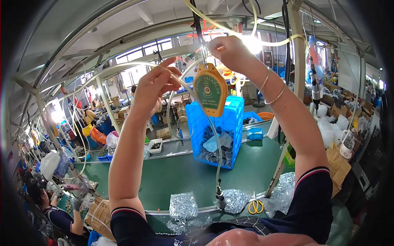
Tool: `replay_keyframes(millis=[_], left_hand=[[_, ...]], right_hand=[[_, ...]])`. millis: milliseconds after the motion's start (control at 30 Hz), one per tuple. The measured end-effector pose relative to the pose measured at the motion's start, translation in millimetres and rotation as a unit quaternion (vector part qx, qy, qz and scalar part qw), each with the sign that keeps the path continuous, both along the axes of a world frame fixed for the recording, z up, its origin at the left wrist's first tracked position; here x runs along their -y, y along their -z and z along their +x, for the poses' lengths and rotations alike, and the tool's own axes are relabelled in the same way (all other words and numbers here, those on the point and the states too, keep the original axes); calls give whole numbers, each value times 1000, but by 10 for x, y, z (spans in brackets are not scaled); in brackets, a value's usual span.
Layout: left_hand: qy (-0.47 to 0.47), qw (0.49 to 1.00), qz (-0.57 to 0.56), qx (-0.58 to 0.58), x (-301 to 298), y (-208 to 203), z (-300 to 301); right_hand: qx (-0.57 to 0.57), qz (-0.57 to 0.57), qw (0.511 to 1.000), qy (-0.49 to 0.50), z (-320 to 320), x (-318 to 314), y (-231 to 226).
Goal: Assembling small hardware components using a pneumatic screwdriver at a factory workstation.
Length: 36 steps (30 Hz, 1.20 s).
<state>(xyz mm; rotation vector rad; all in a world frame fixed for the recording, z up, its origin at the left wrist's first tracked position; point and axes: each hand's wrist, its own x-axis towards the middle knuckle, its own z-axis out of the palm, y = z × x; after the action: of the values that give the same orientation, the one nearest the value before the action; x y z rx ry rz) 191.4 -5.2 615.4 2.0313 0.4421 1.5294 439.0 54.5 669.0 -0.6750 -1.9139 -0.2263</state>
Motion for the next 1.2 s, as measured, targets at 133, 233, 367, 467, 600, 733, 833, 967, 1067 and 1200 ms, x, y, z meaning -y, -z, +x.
replay_keyframes(millis=[133,233,367,467,600,733,833,967,1067,1200], left_hand=[[-53,996,69,-32,-172,-80,130],[-105,986,109,-67,-221,-105,195],[-132,978,134,-91,-266,-66,184],[-67,989,23,-130,-149,-103,237],[24,997,-49,-46,-356,-82,46],[77,989,42,-117,-365,-50,-38],[88,984,45,-148,-244,-50,-39],[16,986,55,-154,-348,-229,45],[-50,987,40,-147,-420,-383,272],[-82,986,4,-146,-455,-518,537]], right_hand=[[-44,29,998,41,-137,173,195],[-58,17,996,61,-220,351,317],[-44,-17,998,42,-151,275,349],[-15,8,997,76,46,78,299],[10,297,948,110,142,-45,240],[21,131,988,76,136,-14,150],[3,47,996,73,93,166,132],[42,228,973,4,147,-195,134],[28,194,980,15,146,-342,141],[43,263,963,41,183,-467,101]])
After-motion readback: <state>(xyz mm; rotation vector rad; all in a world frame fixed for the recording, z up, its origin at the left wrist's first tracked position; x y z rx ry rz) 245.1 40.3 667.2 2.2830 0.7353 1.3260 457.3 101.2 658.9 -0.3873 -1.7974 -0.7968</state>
